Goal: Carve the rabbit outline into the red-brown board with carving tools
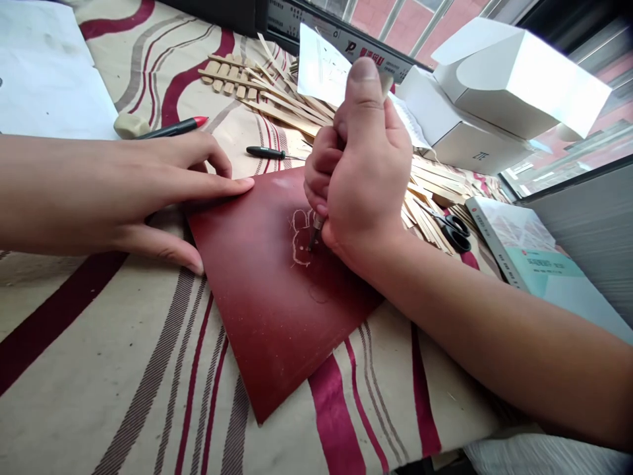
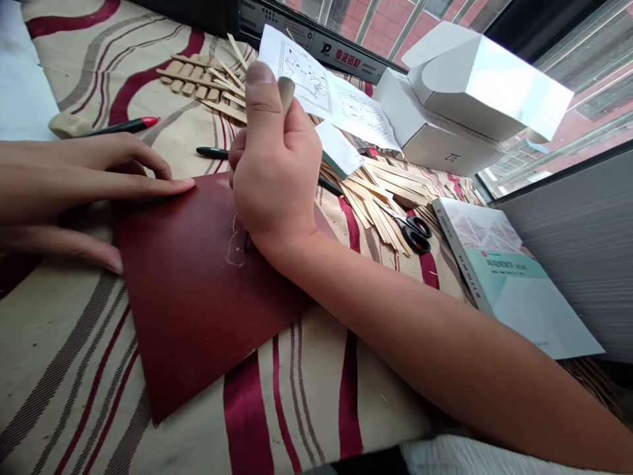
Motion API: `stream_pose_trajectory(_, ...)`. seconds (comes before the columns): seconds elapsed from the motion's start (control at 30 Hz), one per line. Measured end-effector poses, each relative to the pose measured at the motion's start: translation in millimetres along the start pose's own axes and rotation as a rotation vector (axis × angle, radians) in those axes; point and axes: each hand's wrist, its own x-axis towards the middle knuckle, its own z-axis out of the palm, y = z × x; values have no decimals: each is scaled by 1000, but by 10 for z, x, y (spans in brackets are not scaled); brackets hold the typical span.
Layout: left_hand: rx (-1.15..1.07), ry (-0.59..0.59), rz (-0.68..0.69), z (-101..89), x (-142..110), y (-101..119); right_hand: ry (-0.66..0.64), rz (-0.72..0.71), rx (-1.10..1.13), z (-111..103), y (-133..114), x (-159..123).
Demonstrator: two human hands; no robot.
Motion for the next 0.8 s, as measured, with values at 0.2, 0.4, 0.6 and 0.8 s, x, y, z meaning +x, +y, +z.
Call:
stream_pose_trajectory(0.2, 21, 6, 104, 10, 42, 18, 7, -88, -296, -29, 68, 21)
stream_pose_trajectory(0.4, 30, -12, 89, 12, 32, -40, -106, -197, -187, 76, 59, -49)
stream_pose_trajectory(0.6, 66, 2, 135, -22, 25, 18, -268, -35, -147, 84, 84, 36)
stream_pose_trajectory(0.8, 72, -32, 124, -67, 6, 75, -180, 160, 35, -246, -237, 199)
